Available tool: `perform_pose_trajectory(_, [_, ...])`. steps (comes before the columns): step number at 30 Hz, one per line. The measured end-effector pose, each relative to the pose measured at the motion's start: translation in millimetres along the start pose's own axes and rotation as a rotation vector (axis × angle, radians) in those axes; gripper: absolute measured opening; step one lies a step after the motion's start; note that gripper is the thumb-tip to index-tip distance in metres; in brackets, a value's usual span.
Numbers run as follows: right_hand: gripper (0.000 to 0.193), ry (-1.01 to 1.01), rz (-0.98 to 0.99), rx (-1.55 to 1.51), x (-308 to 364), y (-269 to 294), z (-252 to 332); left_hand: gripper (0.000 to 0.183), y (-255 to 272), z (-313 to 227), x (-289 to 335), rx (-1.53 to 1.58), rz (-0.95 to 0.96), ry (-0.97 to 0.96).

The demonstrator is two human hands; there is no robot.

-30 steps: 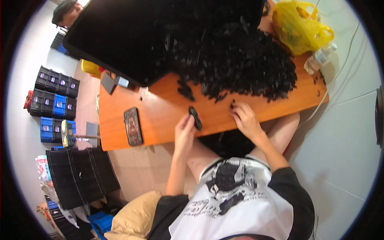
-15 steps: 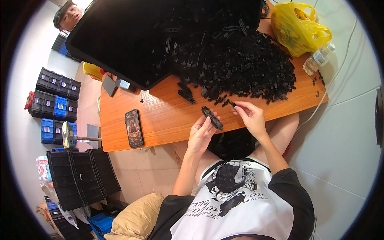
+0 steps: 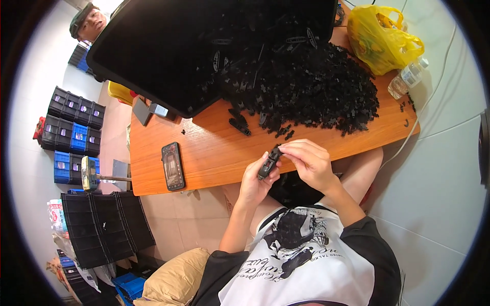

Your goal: The person assembles plastic components by hand, repeatedly picking up plastic bases and small plastic pieces from a table and pressing them together.

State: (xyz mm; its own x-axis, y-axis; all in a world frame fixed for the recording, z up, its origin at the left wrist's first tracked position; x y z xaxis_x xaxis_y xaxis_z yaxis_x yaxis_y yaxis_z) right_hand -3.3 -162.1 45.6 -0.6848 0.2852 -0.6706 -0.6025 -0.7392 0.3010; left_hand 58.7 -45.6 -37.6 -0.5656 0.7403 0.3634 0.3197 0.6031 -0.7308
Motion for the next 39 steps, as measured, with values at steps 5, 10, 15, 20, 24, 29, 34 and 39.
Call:
perform_pose_trajectory(5, [0.028,0.212,0.182,-0.057,-14,-5,6,0.029,-3,-2,3,0.067,0.095,0.152])
perform_pose_trajectory(10, [0.028,0.262,0.296,-0.096,-17,-8,9,0.029,-7,0,1,0.114,0.150,0.257])
perform_pose_trajectory(15, [0.029,0.267,0.351,-0.122,-19,-6,12,0.028,-10,2,5,0.144,0.130,0.344])
perform_pose_trajectory(20, [0.024,0.252,0.413,-0.134,-15,-9,15,0.026,-11,-3,8,0.057,0.126,0.266])
perform_pose_trajectory(24, [0.016,-0.066,0.310,-0.299,-14,-10,8,0.025,-16,-13,12,-0.266,0.072,0.020])
perform_pose_trajectory(29, [0.037,-0.641,0.140,-0.788,2,-22,-15,0.025,-21,-22,19,-0.465,-0.079,-0.275])
perform_pose_trajectory(34, [0.048,-0.686,0.323,-0.684,6,-27,-11,0.026,-22,-22,27,-0.547,-0.111,-0.382])
perform_pose_trajectory(39, [0.041,-0.739,0.358,-0.707,3,-26,-12,0.026,-20,-25,27,-0.759,-0.073,-0.491])
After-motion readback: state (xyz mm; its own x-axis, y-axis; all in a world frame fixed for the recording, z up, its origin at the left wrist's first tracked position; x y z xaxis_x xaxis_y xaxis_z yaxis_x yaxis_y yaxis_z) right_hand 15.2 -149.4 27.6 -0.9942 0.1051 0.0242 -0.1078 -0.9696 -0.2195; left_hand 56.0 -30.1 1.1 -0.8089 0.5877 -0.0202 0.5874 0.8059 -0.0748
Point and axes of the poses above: each hand's wrist, its own x-axis away from the middle knuckle, its own y-axis out of the back of the hand, z = x × y, the point moved 7 cm from there along -x, towards the middle knuckle
